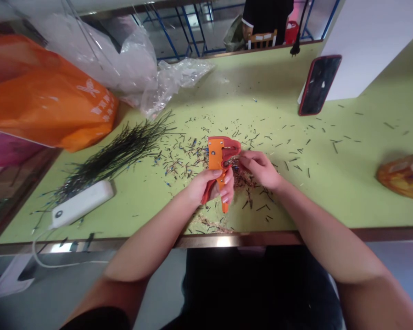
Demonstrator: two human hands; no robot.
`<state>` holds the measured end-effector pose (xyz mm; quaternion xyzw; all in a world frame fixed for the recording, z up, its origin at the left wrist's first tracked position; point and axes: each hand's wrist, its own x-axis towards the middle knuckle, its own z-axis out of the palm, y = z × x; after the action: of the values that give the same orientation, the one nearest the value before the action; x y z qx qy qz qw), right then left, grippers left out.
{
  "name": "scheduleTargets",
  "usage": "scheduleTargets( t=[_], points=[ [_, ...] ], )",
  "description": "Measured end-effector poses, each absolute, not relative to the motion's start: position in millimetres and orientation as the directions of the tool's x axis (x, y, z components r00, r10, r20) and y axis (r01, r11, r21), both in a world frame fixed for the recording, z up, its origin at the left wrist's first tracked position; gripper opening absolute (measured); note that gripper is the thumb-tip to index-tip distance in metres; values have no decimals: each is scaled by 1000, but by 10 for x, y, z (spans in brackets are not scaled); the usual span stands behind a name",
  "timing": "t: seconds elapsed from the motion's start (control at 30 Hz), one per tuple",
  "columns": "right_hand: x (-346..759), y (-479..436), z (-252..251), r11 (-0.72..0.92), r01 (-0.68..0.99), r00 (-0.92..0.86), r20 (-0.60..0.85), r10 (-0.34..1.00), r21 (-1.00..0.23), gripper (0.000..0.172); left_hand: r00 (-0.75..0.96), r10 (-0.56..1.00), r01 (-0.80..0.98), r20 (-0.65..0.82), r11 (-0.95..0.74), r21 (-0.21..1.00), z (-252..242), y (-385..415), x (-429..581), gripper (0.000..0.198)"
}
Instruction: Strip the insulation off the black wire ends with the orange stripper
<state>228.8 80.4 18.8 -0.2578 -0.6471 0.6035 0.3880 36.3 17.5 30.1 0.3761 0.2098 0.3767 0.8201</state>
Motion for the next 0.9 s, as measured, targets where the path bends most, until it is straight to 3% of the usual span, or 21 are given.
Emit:
scheduleTargets(
  t=[0.23, 0.5, 0.9],
  points=[
    [2278, 798, 157, 51, -139, -616, 126, 778, -989, 41, 640, 766, -485, -67, 469, 738, 263, 195, 373, 42],
    [2207, 738, 201, 55, -178, -634, 158, 757, -982, 50, 619, 782, -463, -70, 435, 772, 256, 171, 383, 40],
    [2210, 754, 93, 125, -153, -622, 194, 759, -980, 50, 532, 841, -409, -101, 359, 839, 252, 126, 456, 49]
  ],
)
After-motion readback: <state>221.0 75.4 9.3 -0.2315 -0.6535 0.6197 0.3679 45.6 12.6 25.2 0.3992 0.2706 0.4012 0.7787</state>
